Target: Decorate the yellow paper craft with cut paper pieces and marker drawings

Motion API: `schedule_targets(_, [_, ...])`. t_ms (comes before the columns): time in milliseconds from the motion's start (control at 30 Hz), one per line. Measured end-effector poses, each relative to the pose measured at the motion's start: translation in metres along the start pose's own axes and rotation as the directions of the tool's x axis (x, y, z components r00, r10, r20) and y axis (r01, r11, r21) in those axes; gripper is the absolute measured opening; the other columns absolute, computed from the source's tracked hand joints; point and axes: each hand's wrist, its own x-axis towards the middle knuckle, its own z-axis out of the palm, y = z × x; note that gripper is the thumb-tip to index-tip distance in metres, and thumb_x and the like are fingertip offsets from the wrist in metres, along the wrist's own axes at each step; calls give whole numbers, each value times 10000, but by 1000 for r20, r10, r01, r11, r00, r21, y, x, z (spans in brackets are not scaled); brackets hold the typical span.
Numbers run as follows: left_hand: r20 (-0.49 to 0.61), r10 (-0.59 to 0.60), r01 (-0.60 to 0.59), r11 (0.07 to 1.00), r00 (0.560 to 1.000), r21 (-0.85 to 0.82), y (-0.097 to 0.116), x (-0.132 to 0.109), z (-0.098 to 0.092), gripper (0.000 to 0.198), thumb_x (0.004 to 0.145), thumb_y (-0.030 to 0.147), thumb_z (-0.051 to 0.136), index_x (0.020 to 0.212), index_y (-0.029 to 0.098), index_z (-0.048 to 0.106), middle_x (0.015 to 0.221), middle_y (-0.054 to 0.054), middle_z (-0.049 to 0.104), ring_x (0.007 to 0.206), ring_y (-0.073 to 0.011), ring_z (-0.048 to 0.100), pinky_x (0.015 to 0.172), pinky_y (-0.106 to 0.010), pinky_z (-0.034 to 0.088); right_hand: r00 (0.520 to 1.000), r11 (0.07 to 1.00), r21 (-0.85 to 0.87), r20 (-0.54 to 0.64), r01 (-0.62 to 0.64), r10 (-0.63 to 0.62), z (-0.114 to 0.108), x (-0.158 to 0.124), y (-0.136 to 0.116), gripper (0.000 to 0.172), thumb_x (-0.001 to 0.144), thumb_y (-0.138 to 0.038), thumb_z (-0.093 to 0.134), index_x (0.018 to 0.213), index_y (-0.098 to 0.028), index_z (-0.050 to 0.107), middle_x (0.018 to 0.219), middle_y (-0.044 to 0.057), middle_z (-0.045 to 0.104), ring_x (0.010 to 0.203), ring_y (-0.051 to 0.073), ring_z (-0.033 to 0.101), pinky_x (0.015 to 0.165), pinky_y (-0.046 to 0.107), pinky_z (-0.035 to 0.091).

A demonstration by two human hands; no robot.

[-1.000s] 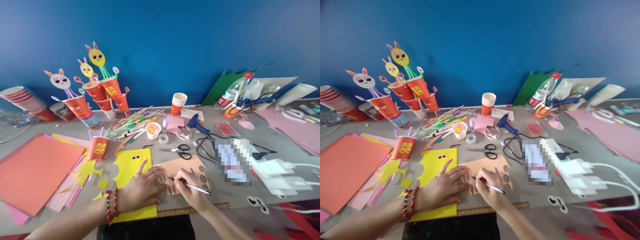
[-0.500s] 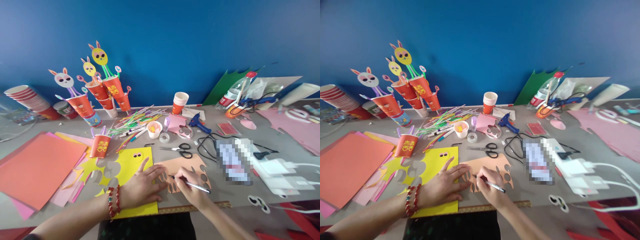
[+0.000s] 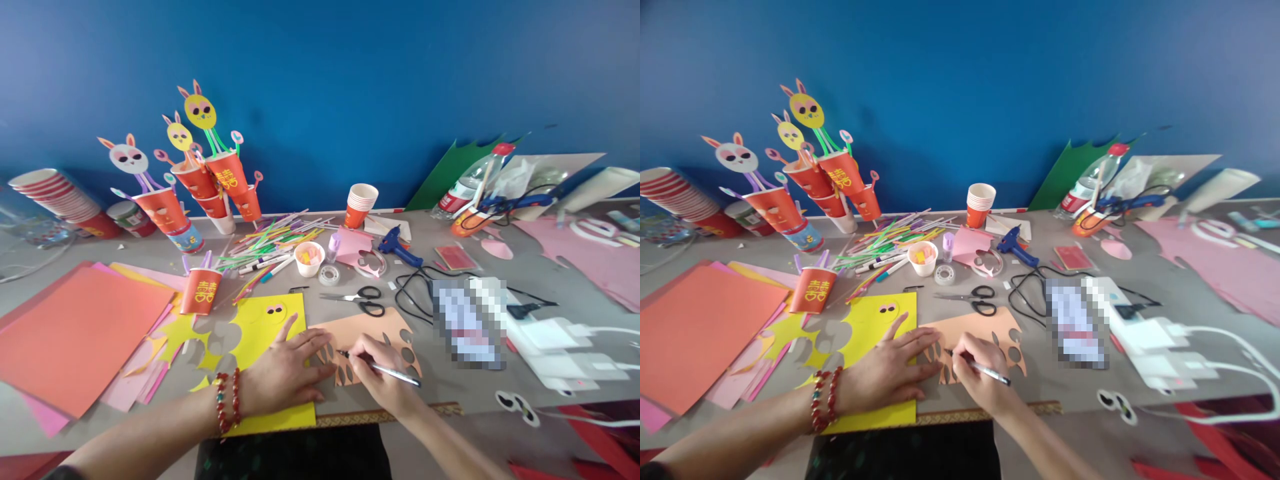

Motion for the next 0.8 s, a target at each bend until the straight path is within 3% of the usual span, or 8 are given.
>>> schedule_targets(800, [3,1,-1,1000,1000,3,1,1,-4,378,954,479,556,1278,292,607,1516,-107,447,1409,-271,396,1215,-543,-6,1000,1000,-7,6,-19,19,-1,0,-2,215,922,-189,451,711,-226,468,555,-57,457,475,114,438,492,227,331])
